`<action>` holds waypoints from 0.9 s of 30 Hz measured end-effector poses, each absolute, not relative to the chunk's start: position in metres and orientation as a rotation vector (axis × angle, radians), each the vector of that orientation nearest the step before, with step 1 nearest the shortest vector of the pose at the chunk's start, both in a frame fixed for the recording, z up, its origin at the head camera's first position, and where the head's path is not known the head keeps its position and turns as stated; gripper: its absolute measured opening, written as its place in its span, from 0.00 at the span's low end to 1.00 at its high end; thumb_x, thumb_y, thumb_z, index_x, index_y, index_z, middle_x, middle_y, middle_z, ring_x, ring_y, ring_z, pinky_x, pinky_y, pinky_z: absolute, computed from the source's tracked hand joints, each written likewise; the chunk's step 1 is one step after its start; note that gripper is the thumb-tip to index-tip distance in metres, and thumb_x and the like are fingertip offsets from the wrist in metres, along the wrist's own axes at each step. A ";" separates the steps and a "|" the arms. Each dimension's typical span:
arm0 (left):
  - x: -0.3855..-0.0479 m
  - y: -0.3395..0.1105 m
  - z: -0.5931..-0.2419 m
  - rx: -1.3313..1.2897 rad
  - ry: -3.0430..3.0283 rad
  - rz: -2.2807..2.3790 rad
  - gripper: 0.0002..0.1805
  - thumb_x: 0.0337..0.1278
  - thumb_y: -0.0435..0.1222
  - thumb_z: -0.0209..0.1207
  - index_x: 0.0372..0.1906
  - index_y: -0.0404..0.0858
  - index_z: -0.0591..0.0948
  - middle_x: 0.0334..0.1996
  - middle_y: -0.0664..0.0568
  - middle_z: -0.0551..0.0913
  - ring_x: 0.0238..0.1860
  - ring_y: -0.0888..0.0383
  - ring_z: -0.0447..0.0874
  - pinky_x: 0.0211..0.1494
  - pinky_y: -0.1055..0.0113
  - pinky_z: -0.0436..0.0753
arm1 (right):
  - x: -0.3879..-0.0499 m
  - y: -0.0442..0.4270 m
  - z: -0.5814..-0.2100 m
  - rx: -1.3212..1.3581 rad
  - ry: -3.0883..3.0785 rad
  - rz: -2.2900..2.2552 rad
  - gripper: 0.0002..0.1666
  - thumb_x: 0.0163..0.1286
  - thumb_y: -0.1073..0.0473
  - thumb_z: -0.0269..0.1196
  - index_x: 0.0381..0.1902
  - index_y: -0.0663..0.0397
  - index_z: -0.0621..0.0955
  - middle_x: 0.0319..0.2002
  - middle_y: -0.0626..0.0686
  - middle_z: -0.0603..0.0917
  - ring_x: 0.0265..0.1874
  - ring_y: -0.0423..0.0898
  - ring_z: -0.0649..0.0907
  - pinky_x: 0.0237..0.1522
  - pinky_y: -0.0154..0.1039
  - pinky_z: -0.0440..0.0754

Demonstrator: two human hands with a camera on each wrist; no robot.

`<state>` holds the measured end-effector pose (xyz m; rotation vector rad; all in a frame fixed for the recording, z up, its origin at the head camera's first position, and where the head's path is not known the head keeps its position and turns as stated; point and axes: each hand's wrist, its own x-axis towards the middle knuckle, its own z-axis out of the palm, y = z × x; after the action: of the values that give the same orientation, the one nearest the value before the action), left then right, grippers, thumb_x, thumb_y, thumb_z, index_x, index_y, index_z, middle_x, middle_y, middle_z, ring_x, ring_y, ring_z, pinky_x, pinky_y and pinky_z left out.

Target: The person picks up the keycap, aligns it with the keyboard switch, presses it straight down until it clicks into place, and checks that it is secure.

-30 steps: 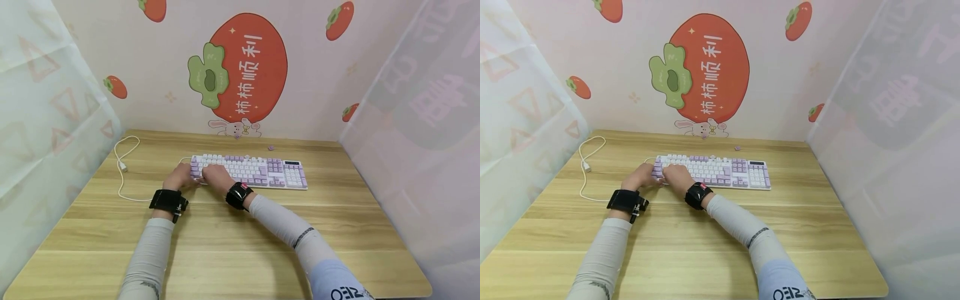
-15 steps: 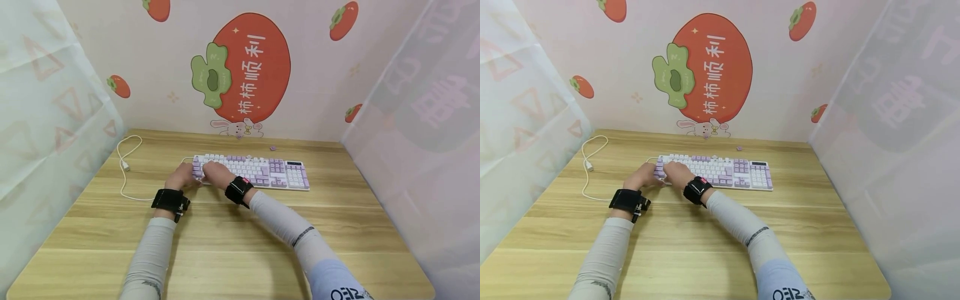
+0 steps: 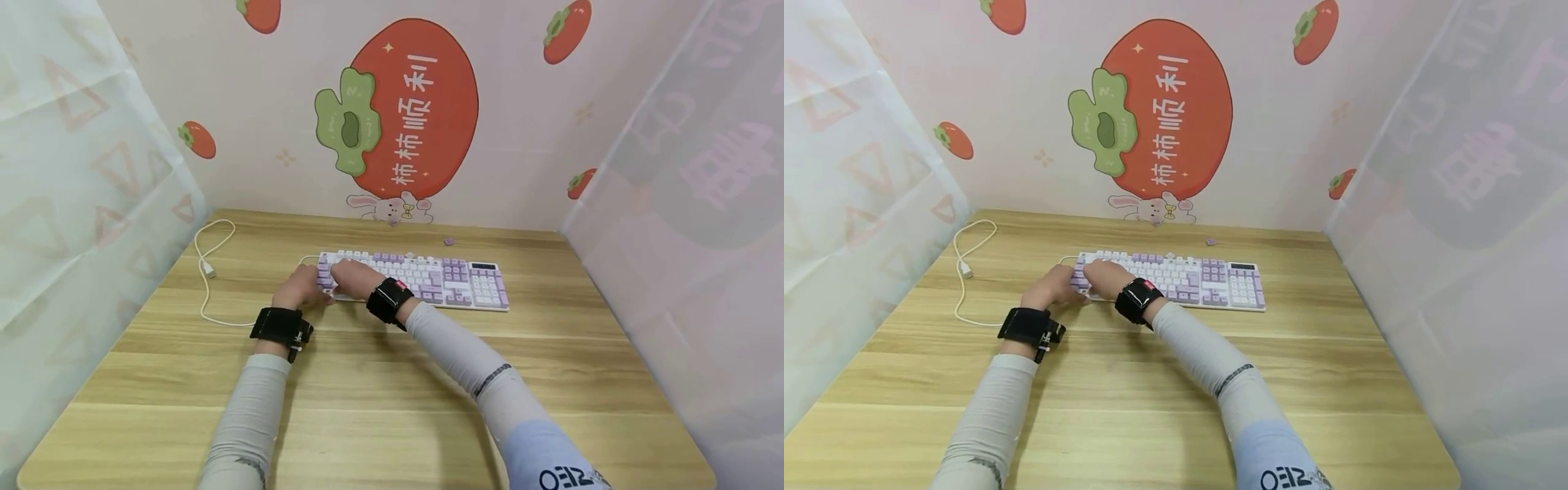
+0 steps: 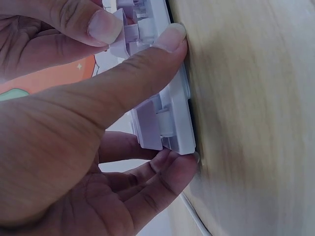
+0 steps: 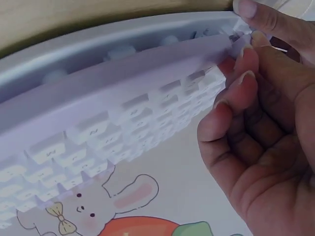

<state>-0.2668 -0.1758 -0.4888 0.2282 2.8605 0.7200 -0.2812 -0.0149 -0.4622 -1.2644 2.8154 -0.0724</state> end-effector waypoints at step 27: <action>-0.269 -0.174 -0.490 0.283 2.922 0.646 0.24 0.43 0.37 0.76 0.42 0.25 0.83 0.40 0.35 0.83 0.39 0.45 0.75 0.50 0.50 0.80 | -0.262 -0.028 -0.468 -1.330 2.995 0.231 0.05 0.71 0.67 0.63 0.38 0.53 0.84 0.36 0.48 0.85 0.28 0.40 0.79 0.31 0.32 0.83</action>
<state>-0.2693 -0.1743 -0.4898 0.2827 2.9224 0.6463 -0.2618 -0.0277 -0.4681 -1.3295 2.9952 0.2307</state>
